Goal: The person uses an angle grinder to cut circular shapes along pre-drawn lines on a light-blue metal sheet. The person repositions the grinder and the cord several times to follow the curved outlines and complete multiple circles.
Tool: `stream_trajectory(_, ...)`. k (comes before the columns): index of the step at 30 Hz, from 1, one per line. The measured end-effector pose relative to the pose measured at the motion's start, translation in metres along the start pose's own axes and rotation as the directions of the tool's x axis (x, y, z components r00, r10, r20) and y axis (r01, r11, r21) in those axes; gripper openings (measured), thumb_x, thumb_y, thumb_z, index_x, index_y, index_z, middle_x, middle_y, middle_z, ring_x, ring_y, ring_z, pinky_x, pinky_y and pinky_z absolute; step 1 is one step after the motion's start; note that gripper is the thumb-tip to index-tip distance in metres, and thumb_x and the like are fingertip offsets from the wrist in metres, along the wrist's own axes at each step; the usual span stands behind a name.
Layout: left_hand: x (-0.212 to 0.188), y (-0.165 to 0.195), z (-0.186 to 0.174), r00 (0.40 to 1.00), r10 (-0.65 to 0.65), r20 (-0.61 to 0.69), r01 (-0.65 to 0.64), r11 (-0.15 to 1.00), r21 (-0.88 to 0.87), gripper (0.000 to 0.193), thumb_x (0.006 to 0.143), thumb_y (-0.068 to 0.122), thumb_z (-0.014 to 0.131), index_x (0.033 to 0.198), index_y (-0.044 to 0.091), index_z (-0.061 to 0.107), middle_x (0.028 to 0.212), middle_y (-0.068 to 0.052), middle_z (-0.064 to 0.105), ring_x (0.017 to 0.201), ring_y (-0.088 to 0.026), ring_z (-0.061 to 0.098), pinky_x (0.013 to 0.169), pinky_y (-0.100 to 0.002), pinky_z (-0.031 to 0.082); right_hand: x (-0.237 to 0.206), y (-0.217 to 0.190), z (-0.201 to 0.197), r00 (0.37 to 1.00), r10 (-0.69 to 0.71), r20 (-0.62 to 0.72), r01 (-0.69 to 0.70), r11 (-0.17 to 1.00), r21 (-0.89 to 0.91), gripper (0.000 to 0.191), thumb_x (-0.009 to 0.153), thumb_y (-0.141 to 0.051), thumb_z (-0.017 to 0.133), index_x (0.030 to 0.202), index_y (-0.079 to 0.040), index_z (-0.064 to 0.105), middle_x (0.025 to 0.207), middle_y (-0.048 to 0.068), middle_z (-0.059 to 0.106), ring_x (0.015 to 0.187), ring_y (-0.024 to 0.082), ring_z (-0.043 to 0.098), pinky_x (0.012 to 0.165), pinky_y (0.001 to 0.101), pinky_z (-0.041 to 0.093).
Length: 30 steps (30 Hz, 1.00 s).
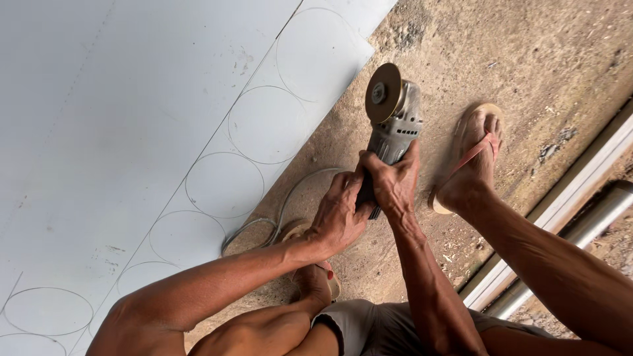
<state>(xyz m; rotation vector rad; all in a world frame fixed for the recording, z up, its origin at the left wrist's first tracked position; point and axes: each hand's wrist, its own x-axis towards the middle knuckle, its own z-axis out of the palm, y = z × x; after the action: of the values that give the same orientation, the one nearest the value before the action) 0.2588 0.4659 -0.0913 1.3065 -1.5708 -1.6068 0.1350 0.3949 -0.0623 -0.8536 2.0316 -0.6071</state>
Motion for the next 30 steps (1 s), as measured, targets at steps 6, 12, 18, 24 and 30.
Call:
stream_trajectory(6, -0.009, 0.003, -0.017, 0.987, -0.16, 0.034, 0.161, 0.986, -0.041, 0.053, 0.091, 0.0, 0.066, 0.139, -0.004, 0.043, 0.121, -0.022, 0.049, 0.095, -0.026, 0.064, 0.071, -0.033, 0.062, -0.008, 0.013, 0.02, 0.997, 0.057, 0.047, -0.059, 0.998, 0.03, 0.069, 0.071, -0.025, 0.078, 0.125, -0.004, 0.04, 0.101, 0.015, 0.062, 0.083, 0.025, 0.068, 0.066, 0.043, 0.064)
stream_trajectory(12, -0.008, 0.012, -0.024, 0.989, -0.144, 0.024, 0.144, 0.989, -0.019, 0.059, 0.091, -0.002, 0.062, 0.145, -0.003, 0.039, 0.12, -0.021, 0.047, 0.096, -0.025, 0.063, 0.07, -0.031, 0.062, -0.01, 0.018, 0.024, 0.998, 0.044, 0.039, -0.047, 0.995, 0.083, 0.068, 0.073, -0.023, 0.078, 0.127, -0.006, 0.039, 0.102, 0.014, 0.062, 0.084, 0.025, 0.069, 0.069, 0.0426, 0.065)
stream_trajectory(18, -0.005, 0.02, -0.031, 0.991, -0.136, -0.005, 0.136, 0.99, 0.047, 0.066, 0.091, 0.002, 0.065, 0.151, 0.0, 0.036, 0.12, -0.02, 0.05, 0.099, -0.028, 0.063, 0.077, -0.037, 0.059, -0.007, 0.017, 0.025, 0.996, 0.069, 0.05, -0.074, 0.993, 0.097, 0.067, 0.073, -0.023, 0.079, 0.124, -0.005, 0.039, 0.101, 0.014, 0.062, 0.082, 0.025, 0.068, 0.066, 0.0426, 0.066)
stream_trajectory(24, -0.004, 0.024, -0.036, 0.991, -0.13, -0.025, 0.132, 0.989, 0.06, 0.07, 0.091, 0.005, 0.068, 0.153, 0.0, 0.035, 0.121, -0.02, 0.051, 0.104, -0.031, 0.061, 0.083, -0.041, 0.057, -0.008, 0.007, 0.027, 0.995, 0.093, 0.046, -0.098, 0.987, 0.13, 0.065, 0.074, -0.023, 0.079, 0.124, -0.005, 0.042, 0.099, 0.015, 0.065, 0.08, 0.024, 0.07, 0.067, 0.0414, 0.065)
stream_trajectory(30, -0.003, 0.024, -0.039, 0.991, -0.135, -0.018, 0.136, 0.987, 0.082, 0.073, 0.09, 0.006, 0.069, 0.154, 0.0, 0.033, 0.123, -0.021, 0.05, 0.106, -0.032, 0.06, 0.084, -0.041, 0.056, -0.009, 0.0, 0.028, 0.991, 0.117, 0.064, -0.124, 0.985, 0.12, 0.064, 0.073, -0.023, 0.077, 0.123, -0.005, 0.041, 0.095, 0.015, 0.066, 0.077, 0.025, 0.07, 0.066, 0.0415, 0.065)
